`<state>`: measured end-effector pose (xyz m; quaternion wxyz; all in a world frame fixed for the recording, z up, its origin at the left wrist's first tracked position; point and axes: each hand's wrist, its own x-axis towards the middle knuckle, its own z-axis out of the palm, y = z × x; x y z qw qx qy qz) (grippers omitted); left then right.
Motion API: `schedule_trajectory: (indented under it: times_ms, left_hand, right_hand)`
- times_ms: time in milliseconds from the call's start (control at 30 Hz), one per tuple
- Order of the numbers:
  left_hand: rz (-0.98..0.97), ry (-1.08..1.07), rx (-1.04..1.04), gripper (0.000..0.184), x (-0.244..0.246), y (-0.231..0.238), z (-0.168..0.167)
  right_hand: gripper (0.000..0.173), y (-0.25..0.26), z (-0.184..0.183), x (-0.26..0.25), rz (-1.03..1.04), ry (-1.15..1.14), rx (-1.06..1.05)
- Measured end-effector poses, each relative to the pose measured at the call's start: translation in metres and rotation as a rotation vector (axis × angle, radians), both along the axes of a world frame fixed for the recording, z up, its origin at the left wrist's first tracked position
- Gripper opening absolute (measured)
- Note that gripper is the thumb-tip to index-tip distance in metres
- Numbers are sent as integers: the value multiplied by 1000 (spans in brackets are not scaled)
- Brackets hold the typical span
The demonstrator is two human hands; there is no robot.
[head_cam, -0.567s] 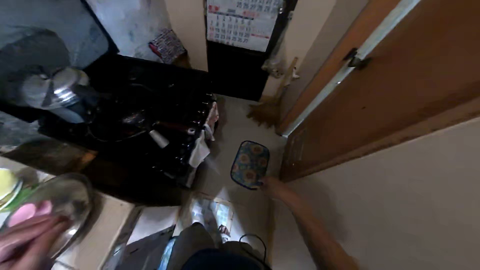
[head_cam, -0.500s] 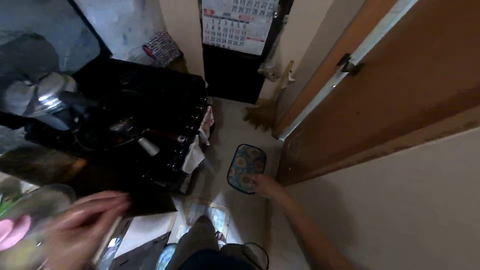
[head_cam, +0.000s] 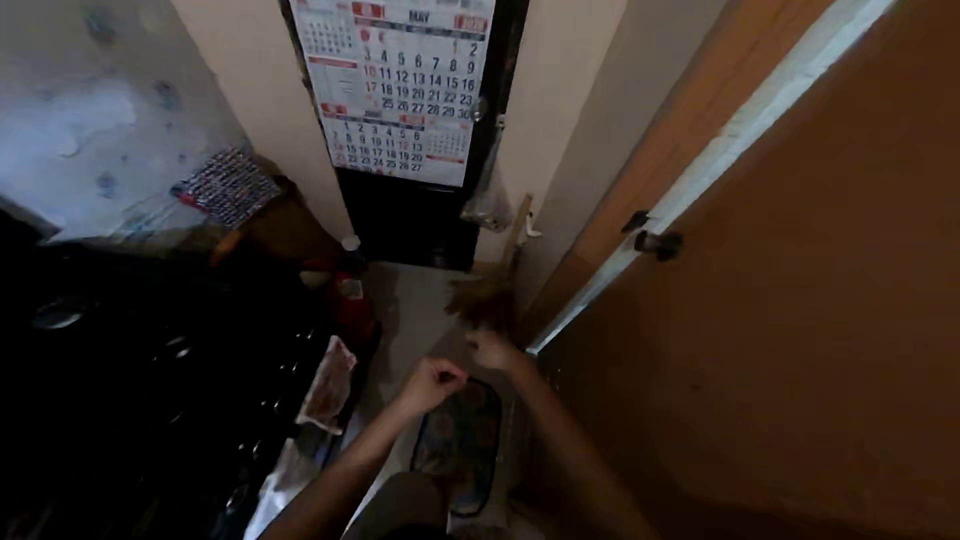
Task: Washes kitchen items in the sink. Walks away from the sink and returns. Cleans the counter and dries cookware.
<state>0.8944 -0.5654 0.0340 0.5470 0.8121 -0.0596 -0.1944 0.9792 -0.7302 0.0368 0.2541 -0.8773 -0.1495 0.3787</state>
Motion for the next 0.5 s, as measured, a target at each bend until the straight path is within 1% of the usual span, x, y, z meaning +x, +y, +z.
schedule_trajectory:
  times_ms: [33,133,200,267,333,500]
  left_hand:
    - [-41,32,35,19,23,-5,-6]
    - [-139,31,141,22,81,-10,-17]
    - [-147,42,156,23,115,-7,-22]
    - [-101,50,138,22,149,0,-25]
    - [-16,70,121,21,187,8,-26]
    - [215,66,72,16,293,16,-32]
  right_hand:
    - [38,-11,-5,26,-20,8,-24]
    - [38,-35,-16,99,-119,2,-21]
    - [38,-46,-22,147,-135,-2,-14]
    - [39,-53,-28,198,-131,-6,-32]
    - [40,-57,-41,255,-134,-24,-22]
    - [49,-56,-83,416,-191,-23,-8]
